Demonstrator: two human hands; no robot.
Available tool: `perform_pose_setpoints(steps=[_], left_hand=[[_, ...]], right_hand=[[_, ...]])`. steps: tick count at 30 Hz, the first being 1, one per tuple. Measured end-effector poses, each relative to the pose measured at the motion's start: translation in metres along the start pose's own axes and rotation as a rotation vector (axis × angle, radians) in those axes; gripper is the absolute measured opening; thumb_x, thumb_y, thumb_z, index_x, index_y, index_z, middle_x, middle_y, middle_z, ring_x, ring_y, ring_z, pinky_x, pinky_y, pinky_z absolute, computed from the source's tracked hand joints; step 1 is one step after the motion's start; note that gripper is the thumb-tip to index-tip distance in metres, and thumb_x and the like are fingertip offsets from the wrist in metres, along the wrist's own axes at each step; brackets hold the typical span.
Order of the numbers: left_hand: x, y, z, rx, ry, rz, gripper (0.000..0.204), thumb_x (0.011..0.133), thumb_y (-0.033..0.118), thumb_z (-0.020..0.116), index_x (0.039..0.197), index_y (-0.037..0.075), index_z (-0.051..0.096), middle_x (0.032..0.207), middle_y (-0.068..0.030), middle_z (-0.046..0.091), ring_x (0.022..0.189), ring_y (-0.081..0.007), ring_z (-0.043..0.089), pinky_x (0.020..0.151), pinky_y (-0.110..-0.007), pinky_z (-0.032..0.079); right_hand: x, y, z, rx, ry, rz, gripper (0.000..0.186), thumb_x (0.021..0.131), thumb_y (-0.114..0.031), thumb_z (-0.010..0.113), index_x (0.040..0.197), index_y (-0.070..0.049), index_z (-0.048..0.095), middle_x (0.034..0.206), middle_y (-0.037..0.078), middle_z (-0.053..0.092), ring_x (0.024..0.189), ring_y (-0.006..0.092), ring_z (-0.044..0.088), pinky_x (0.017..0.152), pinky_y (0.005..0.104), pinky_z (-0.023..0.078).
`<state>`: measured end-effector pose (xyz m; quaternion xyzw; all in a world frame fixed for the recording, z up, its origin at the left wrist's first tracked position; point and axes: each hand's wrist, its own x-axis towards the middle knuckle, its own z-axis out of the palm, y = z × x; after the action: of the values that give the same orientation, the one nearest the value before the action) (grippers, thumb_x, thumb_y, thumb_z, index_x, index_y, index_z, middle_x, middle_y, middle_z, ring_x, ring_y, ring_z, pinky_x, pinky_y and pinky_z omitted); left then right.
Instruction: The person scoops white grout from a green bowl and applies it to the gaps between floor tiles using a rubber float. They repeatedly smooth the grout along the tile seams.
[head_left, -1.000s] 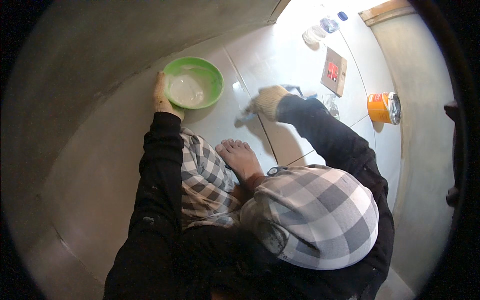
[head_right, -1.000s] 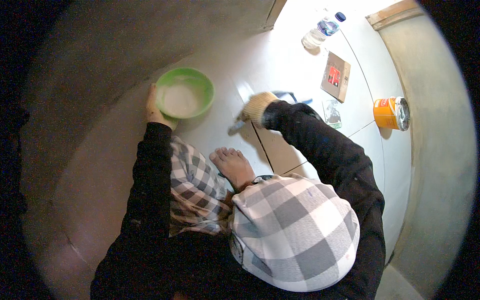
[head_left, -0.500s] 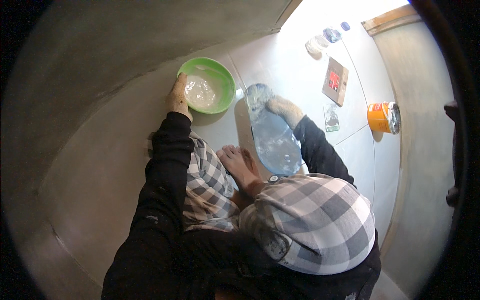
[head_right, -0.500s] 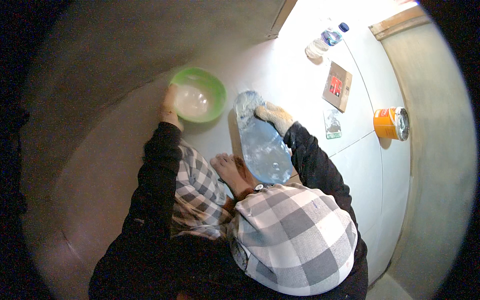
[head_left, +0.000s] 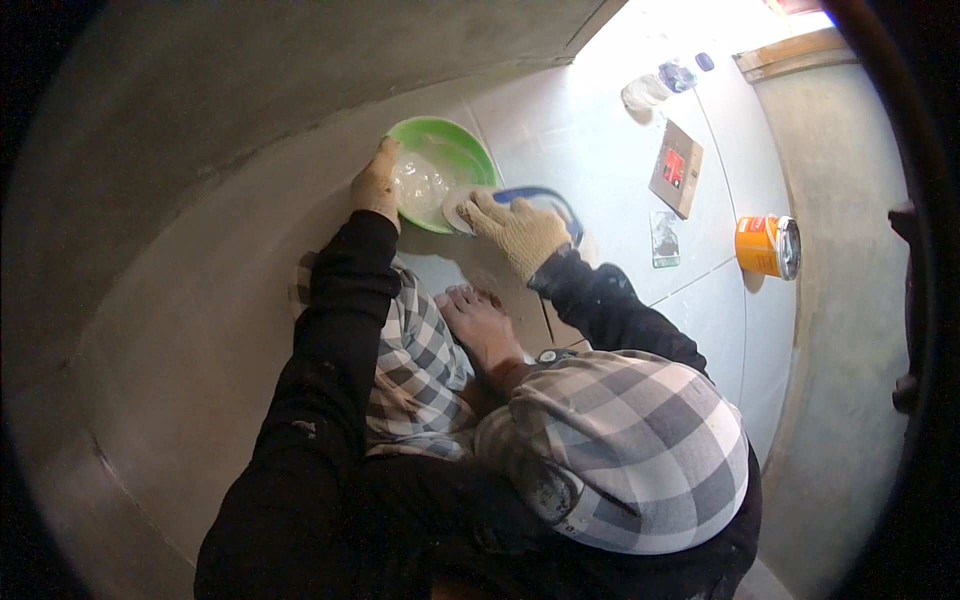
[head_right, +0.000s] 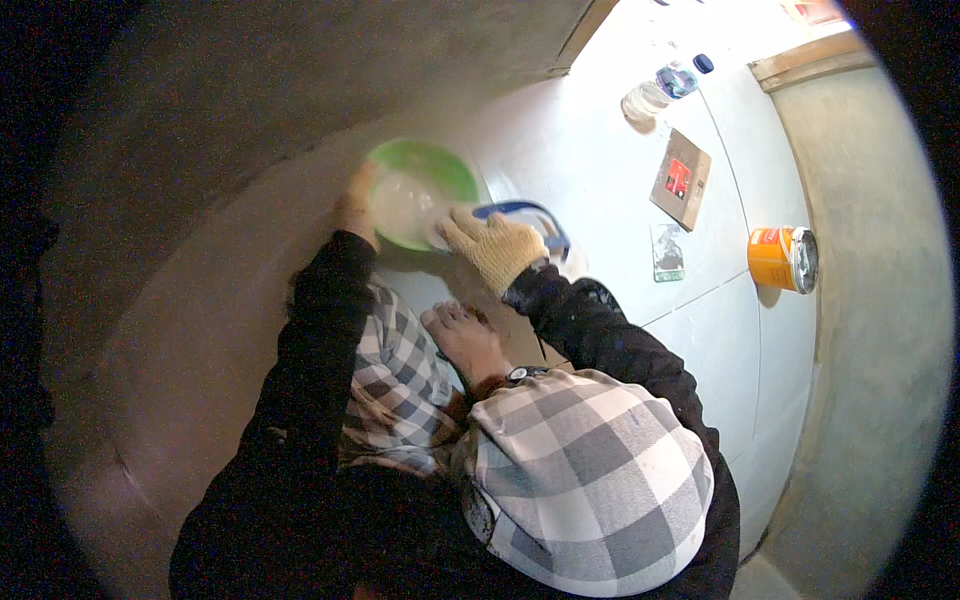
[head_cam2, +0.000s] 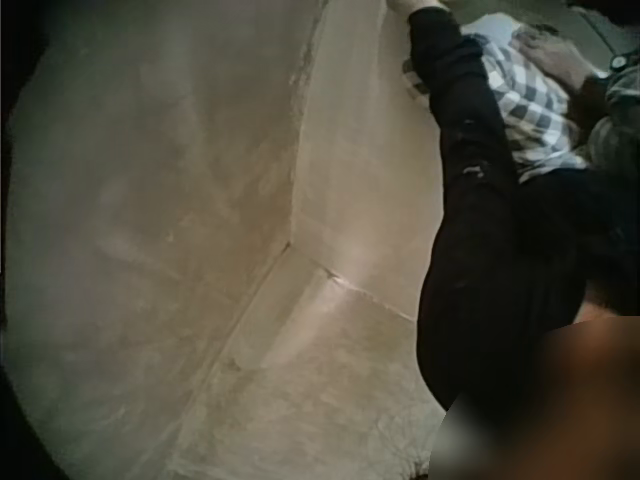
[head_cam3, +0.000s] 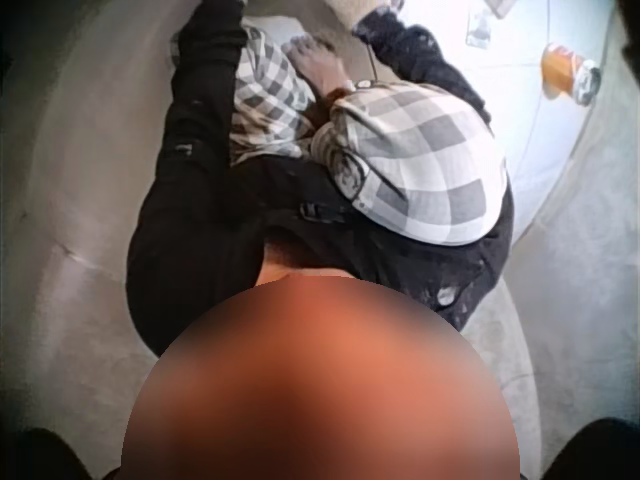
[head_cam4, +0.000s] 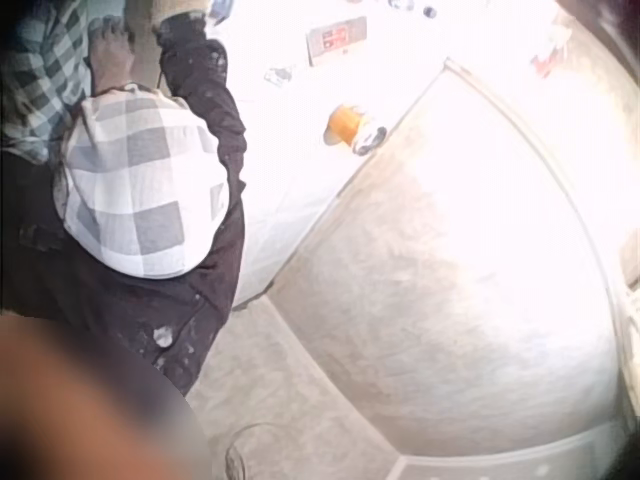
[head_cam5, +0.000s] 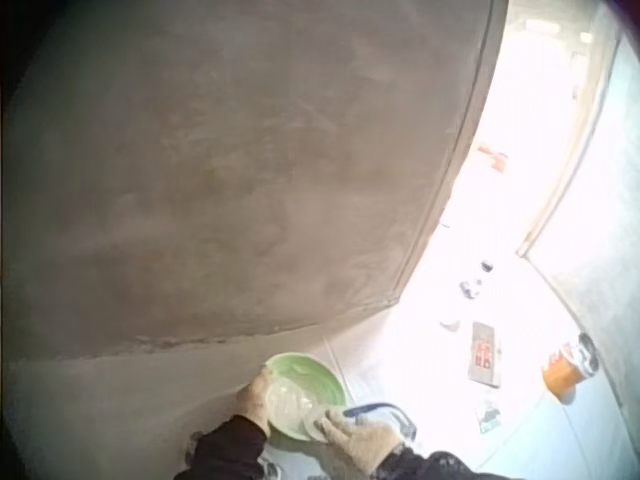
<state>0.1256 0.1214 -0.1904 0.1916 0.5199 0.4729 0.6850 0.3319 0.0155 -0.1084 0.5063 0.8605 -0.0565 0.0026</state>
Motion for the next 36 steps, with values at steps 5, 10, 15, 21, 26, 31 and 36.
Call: perform_pose_setpoints(steps=[5, 10, 15, 21, 26, 31, 36], left_hand=[[0.0, -0.007, 0.005, 0.123, 0.049, 0.119, 0.057, 0.09, 0.038, 0.068, 0.125, -0.007, 0.062, 0.12, -0.0123, 0.067, 0.107, -0.0203, 0.062, 0.094, -0.032, 0.048], [-0.005, -0.003, 0.01, 0.205, -0.035, 0.148, 0.056, 0.09, 0.038, 0.068, 0.127, -0.003, 0.063, 0.121, -0.0141, 0.067, 0.11, -0.02, 0.061, 0.098, -0.031, 0.045], [-0.022, 0.002, 0.021, 0.489, -0.136, 0.348, 0.055, 0.089, 0.039, 0.07, 0.126, -0.001, 0.064, 0.117, -0.016, 0.069, 0.108, -0.0198, 0.063, 0.095, -0.031, 0.047], [-0.031, 0.007, 0.031, 0.629, -0.211, 0.358, 0.055, 0.085, 0.038, 0.073, 0.123, -0.001, 0.066, 0.111, -0.0184, 0.07, 0.101, -0.0234, 0.066, 0.09, -0.032, 0.05], [-0.033, 0.007, 0.038, 0.764, -0.18, 0.444, 0.057, 0.081, 0.042, 0.073, 0.121, 0.001, 0.068, 0.103, -0.0195, 0.071, 0.095, -0.0252, 0.066, 0.089, -0.035, 0.051], [-0.035, 0.002, 0.047, 0.782, -0.037, 0.416, 0.055, 0.082, 0.04, 0.072, 0.12, 0.001, 0.069, 0.101, -0.021, 0.071, 0.09, -0.0281, 0.069, 0.084, -0.037, 0.054], [-0.039, 0.001, 0.051, 0.606, 0.017, 0.388, 0.053, 0.083, 0.039, 0.071, 0.119, 0.001, 0.069, 0.1, -0.021, 0.073, 0.091, -0.0282, 0.071, 0.084, -0.035, 0.054]], right_hand=[[-0.037, 0.006, -0.022, 0.227, -0.333, 0.112, 0.06, 0.084, -0.009, 0.061, 0.141, -0.02, 0.046, 0.135, 0.011, 0.056, 0.095, 0.0339, 0.067, 0.079, 0.0436, 0.056], [-0.039, 0.034, -0.047, 0.195, -0.396, 0.308, 0.057, 0.088, -0.009, 0.056, 0.143, -0.025, 0.05, 0.122, 0.01, 0.066, 0.096, 0.0323, 0.069, 0.087, 0.0433, 0.054], [0.008, 0.056, -0.055, 0.115, -0.465, 0.311, 0.046, 0.086, -0.016, 0.058, 0.132, -0.016, 0.058, 0.101, 0.016, 0.071, 0.094, 0.0335, 0.069, 0.082, 0.0449, 0.054], [0.057, 0.058, -0.05, 0.078, -0.678, 0.162, 0.044, 0.087, -0.014, 0.06, 0.129, -0.026, 0.063, 0.104, 0.012, 0.072, 0.095, 0.0307, 0.07, 0.084, 0.0447, 0.056], [0.064, 0.057, -0.042, 0.043, -0.693, 0.108, 0.048, 0.082, -0.017, 0.059, 0.129, -0.024, 0.062, 0.096, 0.012, 0.072, 0.092, 0.0308, 0.071, 0.081, 0.0444, 0.055], [0.065, 0.045, -0.033, 0.062, -0.692, 0.108, 0.047, 0.084, -0.019, 0.058, 0.131, -0.023, 0.062, 0.102, 0.013, 0.072, 0.095, 0.0314, 0.07, 0.085, 0.045, 0.054], [0.064, 0.045, -0.026, 0.185, -0.713, 0.192, 0.044, 0.085, -0.025, 0.061, 0.129, -0.018, 0.063, 0.104, 0.015, 0.072, 0.096, 0.0314, 0.07, 0.088, 0.0438, 0.053]])
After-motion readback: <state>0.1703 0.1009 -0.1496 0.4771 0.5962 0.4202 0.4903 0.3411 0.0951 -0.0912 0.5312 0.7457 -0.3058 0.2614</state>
